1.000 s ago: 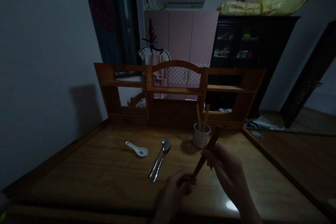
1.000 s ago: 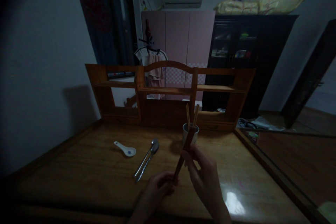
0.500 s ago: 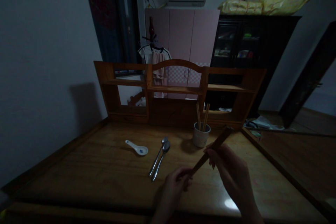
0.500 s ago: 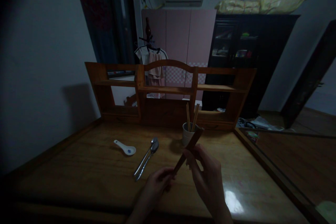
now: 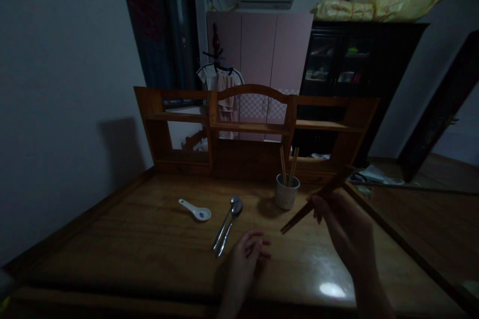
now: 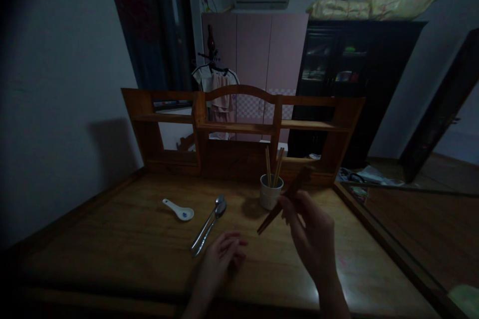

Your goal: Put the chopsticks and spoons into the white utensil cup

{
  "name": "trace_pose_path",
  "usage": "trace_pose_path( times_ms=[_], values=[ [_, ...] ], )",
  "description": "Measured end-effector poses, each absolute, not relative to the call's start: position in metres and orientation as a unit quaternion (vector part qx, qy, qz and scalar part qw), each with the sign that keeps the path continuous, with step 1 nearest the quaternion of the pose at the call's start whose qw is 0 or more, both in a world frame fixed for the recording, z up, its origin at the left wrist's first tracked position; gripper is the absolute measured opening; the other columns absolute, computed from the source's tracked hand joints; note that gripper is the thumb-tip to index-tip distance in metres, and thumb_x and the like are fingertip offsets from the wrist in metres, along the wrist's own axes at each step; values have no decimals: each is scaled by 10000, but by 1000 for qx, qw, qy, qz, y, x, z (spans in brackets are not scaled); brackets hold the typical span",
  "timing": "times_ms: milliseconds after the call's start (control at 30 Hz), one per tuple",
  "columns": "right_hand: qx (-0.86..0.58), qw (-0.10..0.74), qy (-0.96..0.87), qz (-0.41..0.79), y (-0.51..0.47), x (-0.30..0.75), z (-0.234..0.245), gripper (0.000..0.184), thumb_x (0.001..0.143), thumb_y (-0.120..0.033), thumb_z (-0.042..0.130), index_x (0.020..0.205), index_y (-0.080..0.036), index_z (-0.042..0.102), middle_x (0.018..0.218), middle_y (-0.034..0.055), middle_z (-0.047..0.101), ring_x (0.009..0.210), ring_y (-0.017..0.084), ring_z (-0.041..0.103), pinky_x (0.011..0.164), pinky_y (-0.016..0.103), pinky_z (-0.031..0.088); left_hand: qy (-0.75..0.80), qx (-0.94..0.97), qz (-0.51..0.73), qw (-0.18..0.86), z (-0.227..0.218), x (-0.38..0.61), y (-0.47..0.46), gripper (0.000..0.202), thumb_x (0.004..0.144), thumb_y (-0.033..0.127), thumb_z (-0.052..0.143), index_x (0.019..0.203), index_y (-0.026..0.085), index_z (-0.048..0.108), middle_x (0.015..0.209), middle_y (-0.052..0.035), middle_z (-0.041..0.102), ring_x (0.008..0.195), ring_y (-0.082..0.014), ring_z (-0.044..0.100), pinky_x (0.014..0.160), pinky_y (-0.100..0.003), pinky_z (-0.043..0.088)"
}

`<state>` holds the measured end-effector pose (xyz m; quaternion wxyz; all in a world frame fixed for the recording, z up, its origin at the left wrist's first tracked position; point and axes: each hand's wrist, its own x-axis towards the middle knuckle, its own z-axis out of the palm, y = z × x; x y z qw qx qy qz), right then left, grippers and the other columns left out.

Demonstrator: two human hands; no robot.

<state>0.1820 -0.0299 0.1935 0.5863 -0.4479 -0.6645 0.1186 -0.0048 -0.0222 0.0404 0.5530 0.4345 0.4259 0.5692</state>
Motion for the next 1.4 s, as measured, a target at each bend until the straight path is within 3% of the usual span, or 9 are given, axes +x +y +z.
trace_pose_path(
  times_ms=[133,200,400,633,833,1400],
  values=[
    [-441,675,-590,33,15,208,218,207,880,-397,588,874,-192,619,734,15,610,656,165,584,588,255,438,446,444,540,559,42,-3,-25,409,760,540,616,740,133,585,632,-63,679,506,-141,611,446,-202,430],
    [-452,689,-566,6,49,225,226,267,857,-454,593,849,-188,611,713,14,615,632,170,582,569,256,427,448,440,542,559,43,-2,-26,449,761,561,594,703,115,608,594,-70,668,491,-146,609,451,-214,439],
    [-543,594,-593,15,137,253,212,396,793,-547,576,686,-166,594,619,46,635,637,197,585,570,262,387,406,408,566,590,46,-5,-27,411,785,514,516,827,119,619,721,-104,697,589,-177,640,514,-254,468],
    [-549,550,-624,85,156,239,177,392,776,-524,573,784,-141,661,645,63,681,621,209,628,561,255,411,427,461,540,560,41,-5,-25,259,768,332,470,576,163,512,619,-42,612,508,-122,536,442,-205,355],
    [-553,527,-633,126,165,239,156,344,775,-474,563,800,-148,672,612,54,683,595,218,654,548,254,447,402,466,536,578,37,-5,-24,135,652,217,411,525,182,439,618,-37,592,514,-121,513,440,-203,334],
    [-597,479,-627,140,174,243,134,376,778,-518,537,735,-160,645,559,36,660,557,211,647,490,233,411,427,501,526,538,35,-5,-22,175,711,209,396,552,176,460,636,-35,569,527,-120,491,464,-216,333]
  ],
)
